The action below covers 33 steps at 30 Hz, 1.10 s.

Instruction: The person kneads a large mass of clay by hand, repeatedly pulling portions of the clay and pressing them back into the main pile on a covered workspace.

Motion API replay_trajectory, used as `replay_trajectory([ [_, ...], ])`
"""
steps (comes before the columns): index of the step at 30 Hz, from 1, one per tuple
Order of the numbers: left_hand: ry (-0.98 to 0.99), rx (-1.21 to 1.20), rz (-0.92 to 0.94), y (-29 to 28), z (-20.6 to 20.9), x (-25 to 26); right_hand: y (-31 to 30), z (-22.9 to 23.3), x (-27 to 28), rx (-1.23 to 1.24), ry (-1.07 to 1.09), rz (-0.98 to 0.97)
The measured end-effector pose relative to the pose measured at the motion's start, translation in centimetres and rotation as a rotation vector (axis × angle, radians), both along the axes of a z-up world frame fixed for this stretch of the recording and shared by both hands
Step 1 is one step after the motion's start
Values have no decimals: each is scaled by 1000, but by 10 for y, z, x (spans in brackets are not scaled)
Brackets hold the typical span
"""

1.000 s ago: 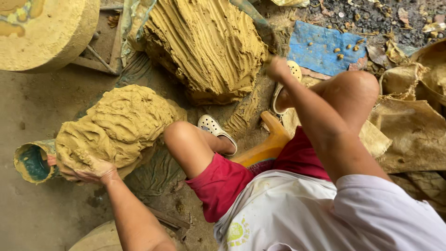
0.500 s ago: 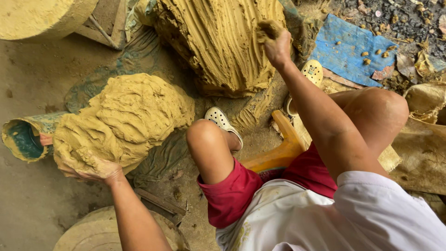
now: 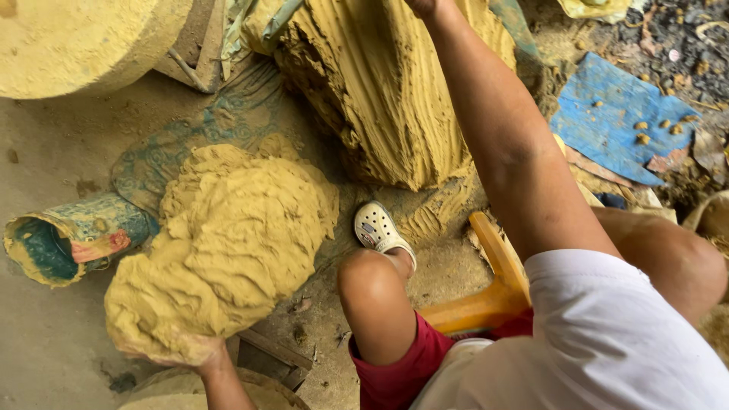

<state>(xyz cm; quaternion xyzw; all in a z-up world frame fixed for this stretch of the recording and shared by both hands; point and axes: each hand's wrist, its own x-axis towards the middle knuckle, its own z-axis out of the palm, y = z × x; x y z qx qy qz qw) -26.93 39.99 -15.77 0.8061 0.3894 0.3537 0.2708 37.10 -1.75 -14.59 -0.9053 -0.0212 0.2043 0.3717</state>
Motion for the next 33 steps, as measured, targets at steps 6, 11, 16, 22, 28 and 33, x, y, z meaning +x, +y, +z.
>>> replay_trajectory([
  [6,63,4,27,7,15,18,40,-33,27,-129,76,180],
  [11,85,-24,20,-2,16,39,36,-44,36,-239,133,257],
  [16,51,-26,-2,-6,26,34,27,-36,18,-272,70,239],
  [22,-8,-11,-15,-11,34,24,21,-35,7,-316,-178,290],
  [28,-49,-7,-20,-13,32,20,2,-18,-29,-333,5,311],
  [33,-73,-23,-30,-12,21,25,-9,2,-84,-368,84,366],
])
